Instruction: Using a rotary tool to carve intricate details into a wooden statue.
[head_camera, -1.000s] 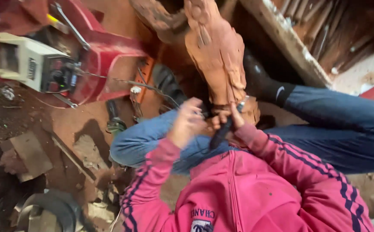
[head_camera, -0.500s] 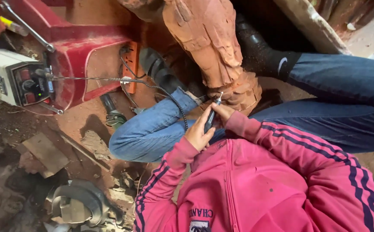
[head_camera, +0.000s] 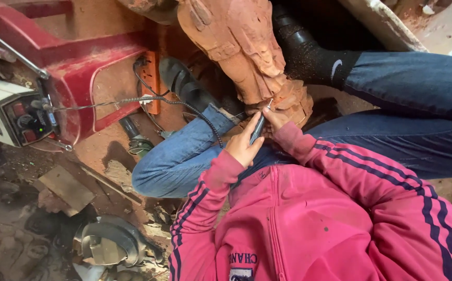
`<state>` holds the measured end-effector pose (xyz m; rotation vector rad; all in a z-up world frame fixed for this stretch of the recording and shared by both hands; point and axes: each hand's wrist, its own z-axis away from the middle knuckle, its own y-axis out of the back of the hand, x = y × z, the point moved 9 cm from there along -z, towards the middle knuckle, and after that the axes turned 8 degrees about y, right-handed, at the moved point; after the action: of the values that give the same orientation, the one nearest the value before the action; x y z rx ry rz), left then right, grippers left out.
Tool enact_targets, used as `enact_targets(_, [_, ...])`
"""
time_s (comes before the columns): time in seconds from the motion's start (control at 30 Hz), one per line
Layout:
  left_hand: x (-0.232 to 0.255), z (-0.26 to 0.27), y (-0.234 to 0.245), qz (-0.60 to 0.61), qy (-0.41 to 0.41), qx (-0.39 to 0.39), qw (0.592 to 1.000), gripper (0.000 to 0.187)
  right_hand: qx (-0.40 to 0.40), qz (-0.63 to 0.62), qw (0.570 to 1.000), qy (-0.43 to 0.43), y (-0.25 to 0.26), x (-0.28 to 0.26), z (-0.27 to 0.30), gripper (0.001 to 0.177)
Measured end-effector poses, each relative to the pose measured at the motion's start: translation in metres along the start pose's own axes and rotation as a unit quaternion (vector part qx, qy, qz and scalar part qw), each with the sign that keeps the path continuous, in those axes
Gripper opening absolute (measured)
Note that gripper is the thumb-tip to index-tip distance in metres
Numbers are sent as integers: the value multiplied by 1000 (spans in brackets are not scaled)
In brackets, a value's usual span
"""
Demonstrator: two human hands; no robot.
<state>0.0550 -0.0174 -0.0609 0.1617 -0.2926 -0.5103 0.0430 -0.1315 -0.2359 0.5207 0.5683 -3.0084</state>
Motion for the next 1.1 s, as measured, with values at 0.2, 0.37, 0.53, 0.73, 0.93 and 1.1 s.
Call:
enact_targets(0.2, [3,-2,1,-24,30,-3,999,75,23,-29,999,-4,2,11,-9,55])
enact_targets(0.37, [15,7,10,-16,41,-27,999,75,24,14,999,-16,-20,-18,14,61])
enact_targets(0.53, [15,9,13,-18,37,-26,999,74,10,59,998,-21,-23,-22,18,58])
enact_targets(0.73, [11,8,13,-20,23,-19,999,74,-18,-30,999,-18,-23,-18,18,61])
enact_targets(0.93, [8,4,7,-28,12,-15,999,75,-13,-7,1000,-12,-21,-21,19,61])
enact_targets(1.1, [5,1,5,-26,12,1,1000,75,-16,-20,1000,-12,-18,-13,12,65])
